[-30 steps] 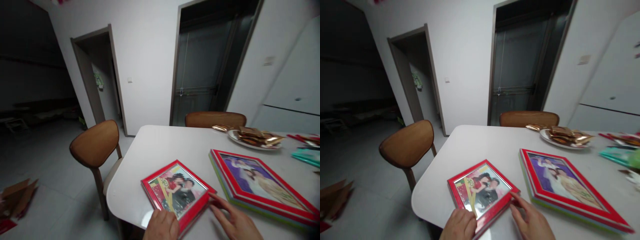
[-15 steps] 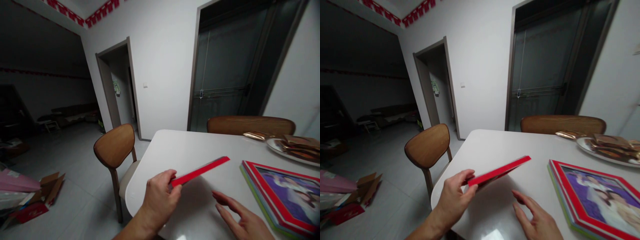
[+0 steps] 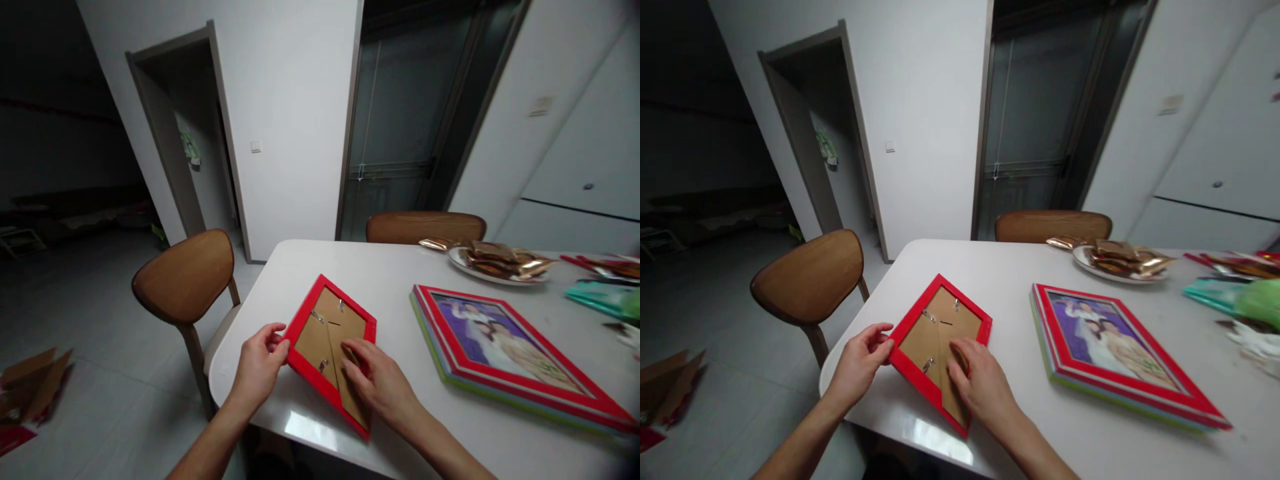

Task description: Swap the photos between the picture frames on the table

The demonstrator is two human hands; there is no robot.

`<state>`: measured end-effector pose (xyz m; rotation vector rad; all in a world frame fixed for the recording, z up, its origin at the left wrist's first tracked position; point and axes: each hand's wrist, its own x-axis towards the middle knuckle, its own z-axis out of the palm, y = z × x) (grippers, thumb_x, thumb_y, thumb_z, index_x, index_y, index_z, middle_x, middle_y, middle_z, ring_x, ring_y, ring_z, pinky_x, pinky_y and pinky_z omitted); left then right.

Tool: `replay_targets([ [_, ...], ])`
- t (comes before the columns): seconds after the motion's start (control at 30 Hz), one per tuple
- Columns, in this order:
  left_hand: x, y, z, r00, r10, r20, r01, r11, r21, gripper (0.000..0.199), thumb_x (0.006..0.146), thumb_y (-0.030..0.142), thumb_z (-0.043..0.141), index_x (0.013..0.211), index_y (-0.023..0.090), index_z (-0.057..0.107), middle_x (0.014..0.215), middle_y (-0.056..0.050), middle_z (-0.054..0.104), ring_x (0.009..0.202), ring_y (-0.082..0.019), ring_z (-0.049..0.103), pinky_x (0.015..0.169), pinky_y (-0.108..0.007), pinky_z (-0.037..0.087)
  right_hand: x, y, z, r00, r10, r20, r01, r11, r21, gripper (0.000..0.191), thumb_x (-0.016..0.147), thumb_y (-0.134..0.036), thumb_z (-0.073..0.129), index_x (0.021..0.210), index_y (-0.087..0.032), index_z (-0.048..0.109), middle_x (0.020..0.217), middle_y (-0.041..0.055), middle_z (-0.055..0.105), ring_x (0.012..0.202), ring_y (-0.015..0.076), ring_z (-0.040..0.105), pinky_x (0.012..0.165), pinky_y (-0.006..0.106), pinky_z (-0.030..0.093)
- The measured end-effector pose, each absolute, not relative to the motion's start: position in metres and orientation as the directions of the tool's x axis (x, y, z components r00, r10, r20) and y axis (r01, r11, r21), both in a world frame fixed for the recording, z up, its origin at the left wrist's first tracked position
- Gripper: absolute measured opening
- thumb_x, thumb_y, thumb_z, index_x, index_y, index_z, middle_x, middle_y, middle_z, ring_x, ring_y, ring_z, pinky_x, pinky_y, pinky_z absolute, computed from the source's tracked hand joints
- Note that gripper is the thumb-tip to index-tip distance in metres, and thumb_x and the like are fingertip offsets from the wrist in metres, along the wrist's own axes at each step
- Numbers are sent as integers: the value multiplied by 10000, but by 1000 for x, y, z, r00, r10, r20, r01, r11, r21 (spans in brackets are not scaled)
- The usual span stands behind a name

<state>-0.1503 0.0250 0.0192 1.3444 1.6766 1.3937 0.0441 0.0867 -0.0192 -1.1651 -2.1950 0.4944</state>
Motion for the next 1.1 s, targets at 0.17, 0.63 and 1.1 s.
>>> replay_targets([
  [0.17,-143,10,-13,-270,961,66,328,28,944,306,703,268,510,978,136,547,689,7,596,604,-125,568,580,-223,446,56,83,-27,-480,823,303,667,567,-483,324,733,-287,477,1009,-163,590,1063,114,563,959,216,518,848,381,397],
  [0.63,-134,3,-28,-104,966,237,747,-81,659,280,728,179,463,1000,171,531,992,-67,580,927,-195,536,834,-346,429,62,74,-26,-565,789,241,708,614,-349,333,688,-268,551,1012,-201,579,1100,118,514,973,241,487,822,409,377],
  [1.1,-124,9,-36,205,942,266,755,-325,570,212,600,201,671,763,197,536,1137,-95,542,1096,-256,448,950,-432,338,47,83,-24,-709,639,297,518,758,-396,173,752,-230,513,878,-226,633,967,49,570,907,170,478,795,323,378],
])
